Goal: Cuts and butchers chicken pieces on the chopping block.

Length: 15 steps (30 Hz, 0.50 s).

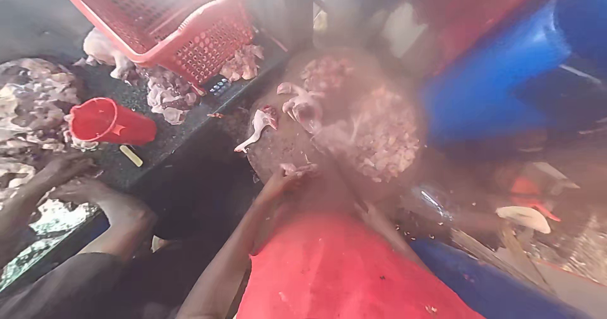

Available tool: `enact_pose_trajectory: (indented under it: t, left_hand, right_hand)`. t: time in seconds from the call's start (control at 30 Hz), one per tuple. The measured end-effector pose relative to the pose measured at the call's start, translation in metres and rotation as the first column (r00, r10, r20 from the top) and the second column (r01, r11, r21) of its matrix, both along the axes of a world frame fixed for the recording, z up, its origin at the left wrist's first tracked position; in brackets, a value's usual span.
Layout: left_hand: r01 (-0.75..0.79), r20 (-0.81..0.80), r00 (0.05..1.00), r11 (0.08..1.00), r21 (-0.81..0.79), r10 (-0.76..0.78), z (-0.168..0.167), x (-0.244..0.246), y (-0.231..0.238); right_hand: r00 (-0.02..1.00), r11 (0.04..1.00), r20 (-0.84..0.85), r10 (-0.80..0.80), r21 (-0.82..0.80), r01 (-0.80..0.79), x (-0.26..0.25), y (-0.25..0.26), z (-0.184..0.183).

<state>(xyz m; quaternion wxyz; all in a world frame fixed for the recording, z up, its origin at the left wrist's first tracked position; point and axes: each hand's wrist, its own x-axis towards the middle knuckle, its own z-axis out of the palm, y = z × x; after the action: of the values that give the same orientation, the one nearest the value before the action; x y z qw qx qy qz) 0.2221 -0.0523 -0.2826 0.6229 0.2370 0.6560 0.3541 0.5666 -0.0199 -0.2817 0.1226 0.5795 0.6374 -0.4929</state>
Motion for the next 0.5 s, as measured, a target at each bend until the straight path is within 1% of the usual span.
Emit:
enact_pose_trajectory:
  t: [0.07,0.1,0.13,0.2,0.27,0.3,0.33,0.37,0.4,0.43,0.5]
  left_hand:
    - [0.052,-0.207,0.976,0.994,-0.092,-0.070,-0.020,0.003,-0.017]
    - [0.073,-0.276,0.956,0.993,-0.094,-0.096,-0.024,0.005,-0.023]
    - [0.065,-0.305,0.949,0.995,-0.074,-0.084,-0.025,0.008,-0.030]
    - [-0.005,-0.268,0.963,1.000,-0.029,-0.003,-0.022,0.014,-0.040]
    - [-0.087,-0.208,0.974,0.996,0.004,0.086,-0.021,0.019,-0.047]
    - [-0.114,-0.186,0.976,0.993,0.009,0.113,-0.021,0.021,-0.049]
    - [-0.134,-0.171,0.976,0.991,0.016,0.135,-0.022,0.023,-0.049]
    - [-0.146,-0.162,0.976,0.989,0.020,0.147,-0.021,0.024,-0.048]
    - [-0.153,-0.159,0.975,0.988,0.027,0.155,-0.020,0.026,-0.048]
    - [-0.160,-0.151,0.975,0.986,0.038,0.164,-0.021,0.027,-0.048]
    - [-0.164,-0.142,0.975,0.985,0.056,0.170,-0.021,0.027,-0.051]
  right_hand:
    - [0.999,0.999,-0.039,-0.035,-0.013,0.034,-0.012,0.007,0.011]
    - [0.997,0.999,-0.068,-0.048,0.016,0.050,-0.020,0.011,0.018]
    - [0.993,0.998,-0.112,-0.045,0.047,0.051,-0.030,0.015,0.028]
    - [0.958,0.988,-0.288,0.006,0.150,0.039,-0.050,0.021,0.054]
    - [0.865,0.962,-0.482,0.138,0.274,0.000,-0.073,0.025,0.087]
    - [0.829,0.946,-0.518,0.209,0.323,-0.037,-0.083,0.026,0.104]
    - [0.817,0.929,-0.513,0.261,0.364,-0.068,-0.093,0.026,0.115]
    - [0.834,0.923,-0.477,0.277,0.374,-0.092,-0.102,0.024,0.115]
    - [0.866,0.924,-0.420,0.273,0.365,-0.114,-0.108,0.020,0.104]
    - [0.901,0.936,-0.341,0.267,0.315,-0.158,-0.110,0.017,0.084]
    - [0.949,0.963,-0.171,0.265,0.092,-0.253,-0.109,0.015,0.042]
